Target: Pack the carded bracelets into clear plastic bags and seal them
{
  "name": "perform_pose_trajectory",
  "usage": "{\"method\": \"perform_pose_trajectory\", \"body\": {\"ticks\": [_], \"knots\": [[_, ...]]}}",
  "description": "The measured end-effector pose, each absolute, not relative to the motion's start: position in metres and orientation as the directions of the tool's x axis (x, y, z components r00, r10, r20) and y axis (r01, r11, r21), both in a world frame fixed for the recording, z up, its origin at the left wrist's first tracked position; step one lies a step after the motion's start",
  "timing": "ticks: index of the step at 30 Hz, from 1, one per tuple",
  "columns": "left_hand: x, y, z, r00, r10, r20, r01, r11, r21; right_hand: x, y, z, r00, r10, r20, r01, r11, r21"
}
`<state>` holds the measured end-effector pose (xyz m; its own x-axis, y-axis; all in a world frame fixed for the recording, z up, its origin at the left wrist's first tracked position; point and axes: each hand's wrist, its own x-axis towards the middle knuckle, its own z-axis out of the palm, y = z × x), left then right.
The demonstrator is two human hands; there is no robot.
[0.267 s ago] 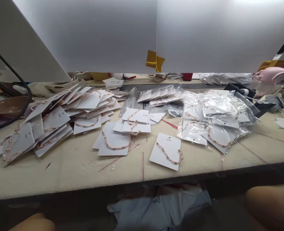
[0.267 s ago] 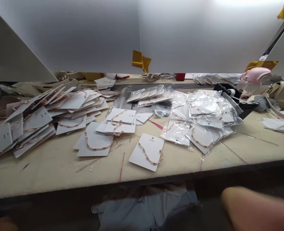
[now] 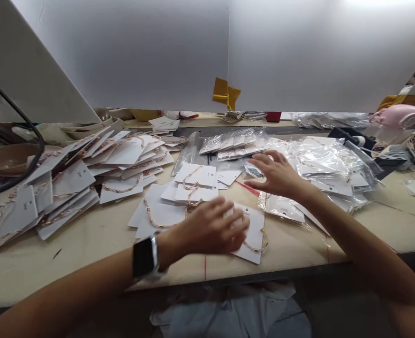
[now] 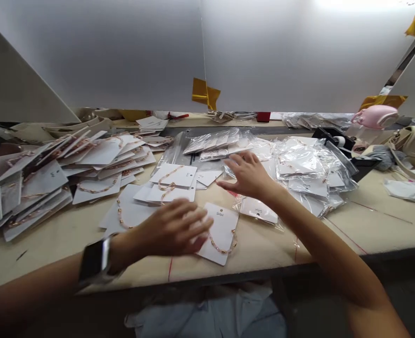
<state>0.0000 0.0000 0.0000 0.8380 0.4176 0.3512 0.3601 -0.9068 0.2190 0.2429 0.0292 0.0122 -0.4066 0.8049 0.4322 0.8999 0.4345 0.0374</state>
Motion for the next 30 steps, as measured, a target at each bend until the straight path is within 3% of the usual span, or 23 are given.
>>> {"method": "perform_pose_trajectory", "body": {"ticks": [2, 4, 7, 10, 12, 14, 16, 18, 21, 24, 28, 30], "knots": [[0.009, 0.021, -0.006, 0.845, 0.387, 0.368, 0.384, -0.919, 0.085, 0.241, 0.049, -0.004, -0.386, 0.862, 0.327, 0.922, 0.371, 0.112], [0.012, 0.033, -0.014, 0.812, 0.431, 0.394, 0.425, -0.899, 0.108, 0.244, 0.059, -0.020, -0.385, 0.854, 0.350, 0.923, 0.358, 0.142], [0.007, 0.033, -0.022, 0.782, 0.511, 0.356, 0.413, -0.853, 0.319, 0.254, 0.060, -0.030, -0.306, 0.807, 0.504, 0.948, 0.306, 0.085], [-0.001, 0.024, -0.020, 0.725, 0.616, 0.307, 0.355, -0.717, 0.601, 0.257, 0.048, -0.021, -0.164, 0.709, 0.685, 0.956, 0.286, -0.068], [-0.004, 0.021, -0.018, 0.689, 0.696, 0.203, 0.250, -0.491, 0.835, 0.250, 0.033, -0.008, -0.126, 0.599, 0.790, 0.908, 0.391, -0.152], [-0.005, 0.020, -0.018, 0.704, 0.708, 0.060, 0.071, -0.154, 0.986, 0.237, 0.013, 0.004, -0.184, 0.520, 0.834, 0.801, 0.571, -0.180], [-0.004, 0.021, -0.019, 0.750, 0.661, -0.025, -0.106, 0.157, 0.982, 0.219, -0.006, 0.009, -0.345, 0.478, 0.808, 0.615, 0.765, -0.190], [-0.004, 0.023, -0.021, 0.770, 0.636, -0.047, -0.212, 0.324, 0.922, 0.203, -0.019, 0.006, -0.544, 0.422, 0.726, 0.423, 0.885, -0.197], [-0.004, 0.025, -0.018, 0.757, 0.649, -0.077, -0.227, 0.372, 0.900, 0.189, -0.024, -0.008, -0.725, 0.380, 0.575, 0.342, 0.923, -0.178], [-0.004, 0.027, -0.010, 0.695, 0.704, -0.143, -0.153, 0.339, 0.928, 0.189, -0.018, -0.021, -0.782, 0.369, 0.503, 0.341, 0.928, -0.152], [-0.005, 0.033, 0.005, 0.597, 0.739, -0.313, -0.115, 0.465, 0.878, 0.194, -0.016, -0.027, -0.856, 0.217, 0.469, 0.145, 0.972, -0.186], [-0.006, 0.037, 0.010, 0.594, 0.716, -0.367, -0.110, 0.524, 0.845, 0.192, -0.019, -0.025, -0.882, 0.138, 0.450, 0.018, 0.965, -0.261]]}}
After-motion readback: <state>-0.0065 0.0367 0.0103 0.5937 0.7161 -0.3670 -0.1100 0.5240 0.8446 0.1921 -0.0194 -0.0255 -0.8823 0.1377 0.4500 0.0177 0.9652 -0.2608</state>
